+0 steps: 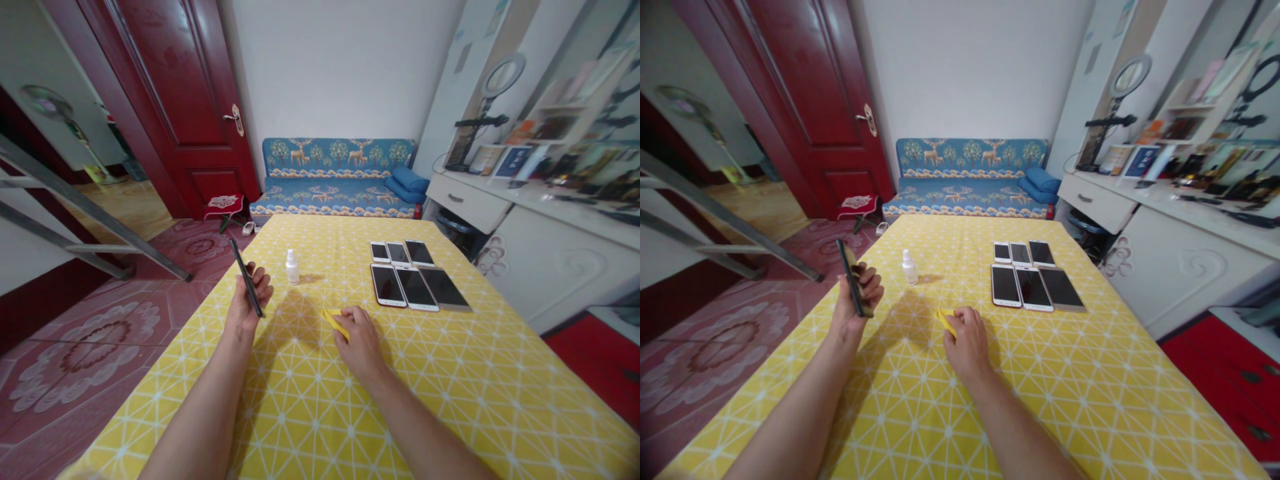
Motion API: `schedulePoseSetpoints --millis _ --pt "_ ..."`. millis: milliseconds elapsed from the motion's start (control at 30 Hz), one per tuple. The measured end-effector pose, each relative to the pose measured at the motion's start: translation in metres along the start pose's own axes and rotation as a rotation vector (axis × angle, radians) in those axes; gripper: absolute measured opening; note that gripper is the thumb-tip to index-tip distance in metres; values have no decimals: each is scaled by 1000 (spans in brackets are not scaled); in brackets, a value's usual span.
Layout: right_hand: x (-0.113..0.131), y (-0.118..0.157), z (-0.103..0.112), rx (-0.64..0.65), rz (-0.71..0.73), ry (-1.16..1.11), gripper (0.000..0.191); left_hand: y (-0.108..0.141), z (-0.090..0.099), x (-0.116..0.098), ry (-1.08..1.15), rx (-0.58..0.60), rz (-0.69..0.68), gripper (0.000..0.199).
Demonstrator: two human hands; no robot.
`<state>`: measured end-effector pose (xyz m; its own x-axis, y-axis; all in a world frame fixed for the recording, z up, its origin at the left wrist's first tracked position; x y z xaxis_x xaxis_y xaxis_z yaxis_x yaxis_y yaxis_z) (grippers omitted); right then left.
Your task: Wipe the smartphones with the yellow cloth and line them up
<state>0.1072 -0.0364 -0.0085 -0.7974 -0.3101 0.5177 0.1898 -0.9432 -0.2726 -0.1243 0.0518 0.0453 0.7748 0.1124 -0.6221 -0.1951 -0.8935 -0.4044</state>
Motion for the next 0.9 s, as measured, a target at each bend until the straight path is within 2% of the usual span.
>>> schedulePoseSetpoints --millis 67,167,267,367,433,567,633,767,833,900 --pt "-5 -2 0 -21 -30 -95 25 8 -16 15 139 164 154 57" --pt "-15 -5 3 -95 -92 -308 21 20 -32 46 66 266 421 50" --pt "-27 -5 9 -203 -190 -611 21 28 -37 74 -51 161 618 35" --pt "-33 -3 13 -264 -317 -892 30 33 -33 91 21 41 777 25" --pt "-33 -2 14 -291 -355 -978 33 33 -28 98 89 12 801 23" --pt "-30 -2 16 -311 -352 -995 34 31 -20 103 229 -7 792 25" --pt "-30 -2 15 -323 -359 -994 35 29 -23 102 313 55 799 35" --pt "-34 -3 16 -342 -337 -948 37 29 -38 95 420 281 787 57" --pt "-33 -2 18 -354 -300 -850 35 31 -42 92 442 330 799 60" --pt "-30 -1 22 -353 -242 -706 30 32 -42 92 451 326 808 59"
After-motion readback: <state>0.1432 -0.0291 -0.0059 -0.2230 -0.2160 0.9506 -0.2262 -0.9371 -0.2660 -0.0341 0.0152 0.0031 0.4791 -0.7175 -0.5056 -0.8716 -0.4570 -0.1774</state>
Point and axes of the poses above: each hand's wrist, its own y-axis away from the middle knuckle, its own z-axis out of the back of the hand, x = y × z, the point moved 2 cm from there along -y, towards the middle knuckle, and after that the axes turned 15 degrees about x, right-handed, at the moved point
